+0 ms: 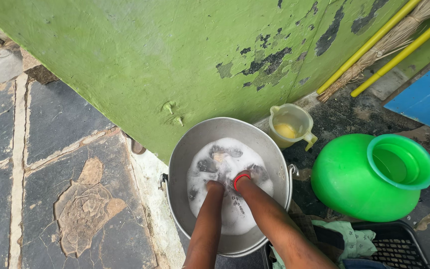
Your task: The person prepares a soapy solution in a basin using a plastic mug and hand-washes various items of clothing by scrubbing them in the water.
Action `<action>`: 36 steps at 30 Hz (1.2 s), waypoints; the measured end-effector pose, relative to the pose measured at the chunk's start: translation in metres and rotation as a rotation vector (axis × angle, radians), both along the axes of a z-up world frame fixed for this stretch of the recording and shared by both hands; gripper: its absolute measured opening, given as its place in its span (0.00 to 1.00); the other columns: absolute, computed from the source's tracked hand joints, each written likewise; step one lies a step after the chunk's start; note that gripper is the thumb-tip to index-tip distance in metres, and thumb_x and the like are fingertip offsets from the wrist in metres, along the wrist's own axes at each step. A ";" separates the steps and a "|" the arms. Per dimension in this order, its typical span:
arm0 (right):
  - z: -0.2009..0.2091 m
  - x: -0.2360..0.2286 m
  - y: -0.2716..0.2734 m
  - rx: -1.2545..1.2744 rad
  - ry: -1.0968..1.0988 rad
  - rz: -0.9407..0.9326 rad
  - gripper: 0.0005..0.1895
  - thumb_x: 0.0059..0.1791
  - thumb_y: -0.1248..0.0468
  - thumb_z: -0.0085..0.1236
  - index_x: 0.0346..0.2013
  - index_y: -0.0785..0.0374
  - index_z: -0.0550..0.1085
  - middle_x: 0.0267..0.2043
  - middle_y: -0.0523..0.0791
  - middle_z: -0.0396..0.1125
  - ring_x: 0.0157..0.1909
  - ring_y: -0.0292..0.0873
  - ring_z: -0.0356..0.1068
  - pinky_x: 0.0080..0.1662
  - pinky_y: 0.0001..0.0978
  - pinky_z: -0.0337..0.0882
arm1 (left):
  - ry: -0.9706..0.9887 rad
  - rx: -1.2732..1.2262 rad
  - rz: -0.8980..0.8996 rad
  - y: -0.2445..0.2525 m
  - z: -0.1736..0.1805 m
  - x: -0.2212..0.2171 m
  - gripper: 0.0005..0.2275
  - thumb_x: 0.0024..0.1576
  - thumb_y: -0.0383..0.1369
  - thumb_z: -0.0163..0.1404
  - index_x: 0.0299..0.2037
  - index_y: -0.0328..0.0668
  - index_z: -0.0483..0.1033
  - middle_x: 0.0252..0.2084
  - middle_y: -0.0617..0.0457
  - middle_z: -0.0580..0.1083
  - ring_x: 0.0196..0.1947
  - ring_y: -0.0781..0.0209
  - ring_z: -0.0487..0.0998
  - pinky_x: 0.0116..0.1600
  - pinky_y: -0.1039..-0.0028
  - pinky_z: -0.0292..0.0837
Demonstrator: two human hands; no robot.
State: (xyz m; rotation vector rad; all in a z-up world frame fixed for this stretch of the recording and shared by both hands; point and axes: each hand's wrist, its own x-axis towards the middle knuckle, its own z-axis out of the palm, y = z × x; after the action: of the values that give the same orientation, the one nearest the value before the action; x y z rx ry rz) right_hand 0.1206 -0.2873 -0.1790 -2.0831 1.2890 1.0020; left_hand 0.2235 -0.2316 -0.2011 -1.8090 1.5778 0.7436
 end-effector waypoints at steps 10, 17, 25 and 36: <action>-0.001 -0.026 0.002 -0.033 -0.053 0.174 0.28 0.43 0.60 0.58 0.59 0.56 0.74 0.62 0.51 0.68 0.64 0.52 0.69 0.60 0.48 0.71 | 0.159 -0.129 -0.014 -0.009 0.021 0.018 0.27 0.55 0.42 0.57 0.66 0.52 0.70 0.70 0.53 0.64 0.69 0.50 0.63 0.65 0.52 0.66; 0.076 -0.026 0.036 -0.070 -0.130 0.273 0.42 0.33 0.49 0.75 0.60 0.56 0.75 0.63 0.50 0.70 0.67 0.48 0.67 0.65 0.41 0.67 | 0.243 -0.159 -0.015 -0.007 0.036 0.026 0.35 0.51 0.43 0.62 0.70 0.54 0.62 0.74 0.56 0.54 0.73 0.46 0.54 0.66 0.45 0.64; 0.102 -0.015 0.078 -0.095 -0.055 0.175 0.34 0.38 0.53 0.69 0.58 0.57 0.76 0.63 0.50 0.70 0.65 0.49 0.68 0.63 0.43 0.68 | 0.117 0.078 -0.008 0.048 0.069 -0.003 0.45 0.47 0.44 0.67 0.74 0.56 0.53 0.78 0.59 0.44 0.77 0.42 0.43 0.66 0.36 0.62; 0.000 -0.015 0.030 -0.054 0.007 0.080 0.24 0.46 0.59 0.58 0.56 0.60 0.77 0.62 0.51 0.70 0.63 0.50 0.70 0.60 0.46 0.70 | 0.059 -0.045 0.031 0.024 -0.018 -0.002 0.28 0.54 0.43 0.61 0.66 0.52 0.72 0.71 0.53 0.66 0.72 0.53 0.64 0.70 0.63 0.62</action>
State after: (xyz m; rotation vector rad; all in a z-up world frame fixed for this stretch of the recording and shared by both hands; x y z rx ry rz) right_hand 0.1057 -0.2576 -0.1792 -2.1894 1.2579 1.0193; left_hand 0.2220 -0.2076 -0.2195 -1.8634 1.6192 0.7885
